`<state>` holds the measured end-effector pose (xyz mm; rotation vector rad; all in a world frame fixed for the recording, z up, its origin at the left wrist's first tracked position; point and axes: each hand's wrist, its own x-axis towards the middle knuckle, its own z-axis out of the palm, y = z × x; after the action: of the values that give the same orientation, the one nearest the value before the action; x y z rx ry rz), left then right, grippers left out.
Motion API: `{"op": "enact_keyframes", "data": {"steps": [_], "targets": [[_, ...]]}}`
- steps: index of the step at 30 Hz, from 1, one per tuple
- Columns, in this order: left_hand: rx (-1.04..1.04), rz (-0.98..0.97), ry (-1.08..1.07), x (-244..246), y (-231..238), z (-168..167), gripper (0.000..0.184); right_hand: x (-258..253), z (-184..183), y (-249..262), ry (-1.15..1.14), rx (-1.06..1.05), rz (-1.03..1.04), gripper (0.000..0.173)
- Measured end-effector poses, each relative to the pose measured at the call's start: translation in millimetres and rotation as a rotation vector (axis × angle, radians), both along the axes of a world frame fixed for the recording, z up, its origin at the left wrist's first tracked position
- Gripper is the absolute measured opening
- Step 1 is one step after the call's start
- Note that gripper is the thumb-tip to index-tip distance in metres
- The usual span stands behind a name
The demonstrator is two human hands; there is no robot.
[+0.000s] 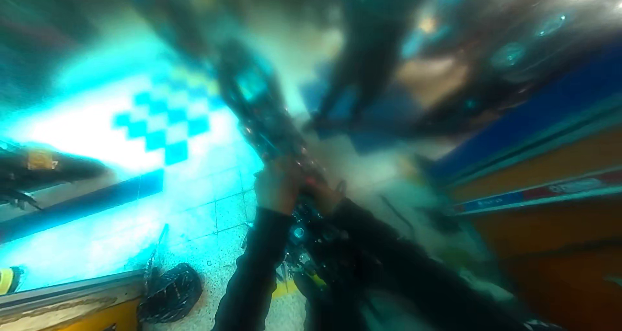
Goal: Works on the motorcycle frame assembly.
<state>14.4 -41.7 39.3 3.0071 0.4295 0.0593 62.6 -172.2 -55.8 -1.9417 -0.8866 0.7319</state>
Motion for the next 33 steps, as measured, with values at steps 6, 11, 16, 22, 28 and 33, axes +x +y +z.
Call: {"op": "enact_keyframes", "data": {"steps": [6, 11, 16, 22, 28, 33], "targets": [[0.099, 0.136, 0.262, -1.3, -26.3, 28.6, 0.056, 2.5, 27.0, -4.4, 0.045, -0.066, 0.104, 0.036], [0.027, -0.196, -0.001, 4.1, 1.8, 1.0, 0.035, -2.3, 3.7, -9.1, 0.011, 0.029, -0.002, 0.031], [-0.098, -0.417, -0.268, 7.9, 46.7, -31.3, 0.028, -8.5, -1.9, -2.3, 0.004, -0.015, -0.051, 0.033], [-1.007, -0.371, -0.574, 6.3, 43.8, -64.2, 0.025, -14.1, 10.2, 17.2, 0.093, 0.262, -0.097, 0.029], [-1.162, -0.081, -0.299, 25.9, 43.2, -33.9, 0.05, -1.9, 12.1, 18.1, 0.081, 0.245, -0.238, 0.025], [-0.774, -0.075, 0.148, 32.8, 31.0, 9.9, 0.06, -7.1, 28.9, 12.1, 0.087, 0.169, -0.208, 0.025]]}}
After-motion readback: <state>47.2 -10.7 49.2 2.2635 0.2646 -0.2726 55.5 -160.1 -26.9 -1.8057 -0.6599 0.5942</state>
